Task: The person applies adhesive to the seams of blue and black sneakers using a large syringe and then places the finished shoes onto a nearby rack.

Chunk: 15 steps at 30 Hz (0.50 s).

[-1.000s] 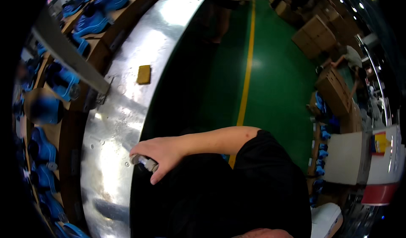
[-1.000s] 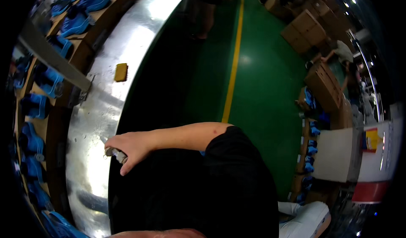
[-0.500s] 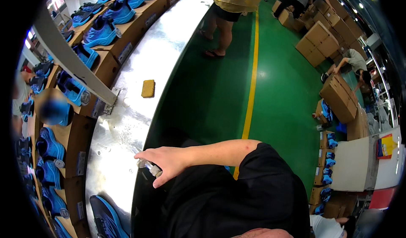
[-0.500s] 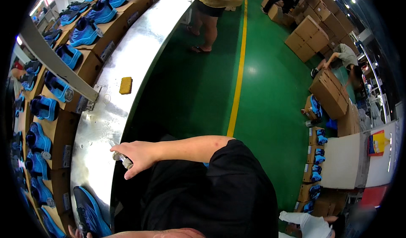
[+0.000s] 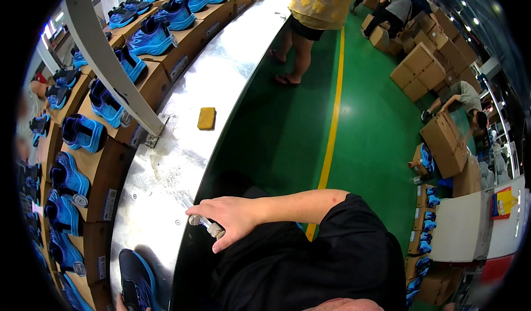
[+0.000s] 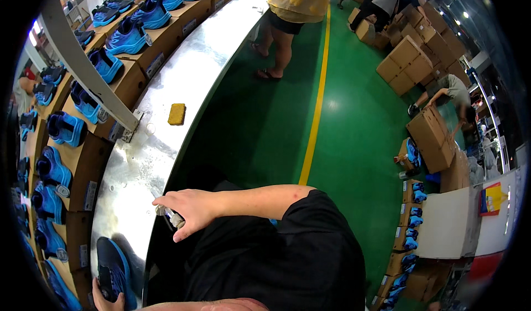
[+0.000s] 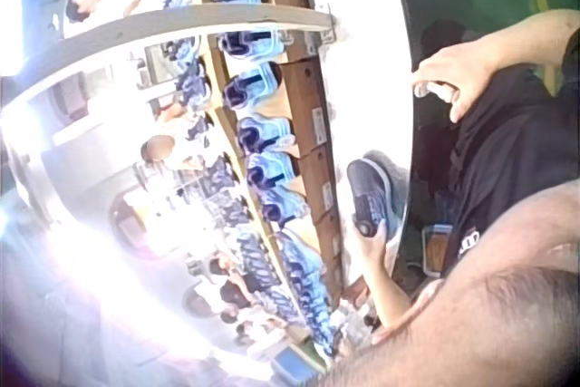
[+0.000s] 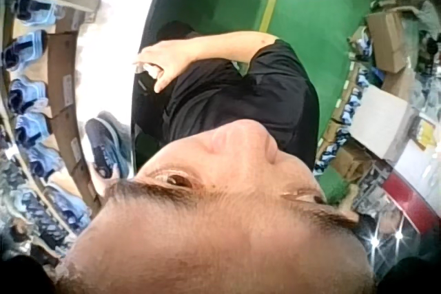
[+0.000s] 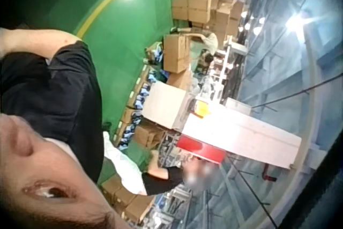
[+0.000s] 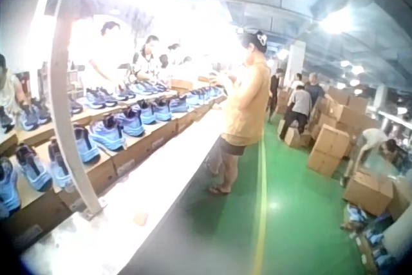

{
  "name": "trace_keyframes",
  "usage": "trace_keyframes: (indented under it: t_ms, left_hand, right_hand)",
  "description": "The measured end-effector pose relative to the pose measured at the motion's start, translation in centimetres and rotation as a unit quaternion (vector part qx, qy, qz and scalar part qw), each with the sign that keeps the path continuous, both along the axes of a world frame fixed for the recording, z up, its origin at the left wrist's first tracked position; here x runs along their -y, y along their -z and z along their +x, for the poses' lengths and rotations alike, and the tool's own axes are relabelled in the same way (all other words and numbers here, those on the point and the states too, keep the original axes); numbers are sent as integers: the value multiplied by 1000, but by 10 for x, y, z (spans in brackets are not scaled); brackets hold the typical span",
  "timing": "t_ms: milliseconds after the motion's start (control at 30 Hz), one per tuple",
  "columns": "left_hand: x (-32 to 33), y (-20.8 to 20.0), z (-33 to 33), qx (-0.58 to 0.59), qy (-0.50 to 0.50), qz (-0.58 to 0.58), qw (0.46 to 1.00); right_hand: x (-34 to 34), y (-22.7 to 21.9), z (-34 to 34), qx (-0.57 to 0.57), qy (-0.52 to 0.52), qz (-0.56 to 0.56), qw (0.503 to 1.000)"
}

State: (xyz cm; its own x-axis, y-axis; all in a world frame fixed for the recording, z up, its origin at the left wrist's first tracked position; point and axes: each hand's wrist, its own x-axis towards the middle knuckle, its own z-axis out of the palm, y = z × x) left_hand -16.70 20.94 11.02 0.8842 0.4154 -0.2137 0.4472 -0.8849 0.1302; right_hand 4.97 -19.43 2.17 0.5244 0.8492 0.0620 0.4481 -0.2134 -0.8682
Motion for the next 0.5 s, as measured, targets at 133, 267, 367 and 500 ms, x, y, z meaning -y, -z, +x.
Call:
trace_keyframes:
  t_ms: [133, 267, 367, 500]
  left_hand:
    - [50, -10, 10, 213, 208, 101, 949]
    - [65, 11, 21, 173, 251, 48, 951]
    - [85, 19, 40, 218, 353, 19, 910]
    - [92, 17, 44, 224, 355, 17, 908]
  right_hand:
    - [-3, 5, -2, 7, 22, -2, 1000]
    - [-10, -12, 0, -3, -5, -44, 999]
    - [-9, -5, -1, -7, 19, -36, 999]
    - [-3, -11, -4, 11, -1, -58, 998]
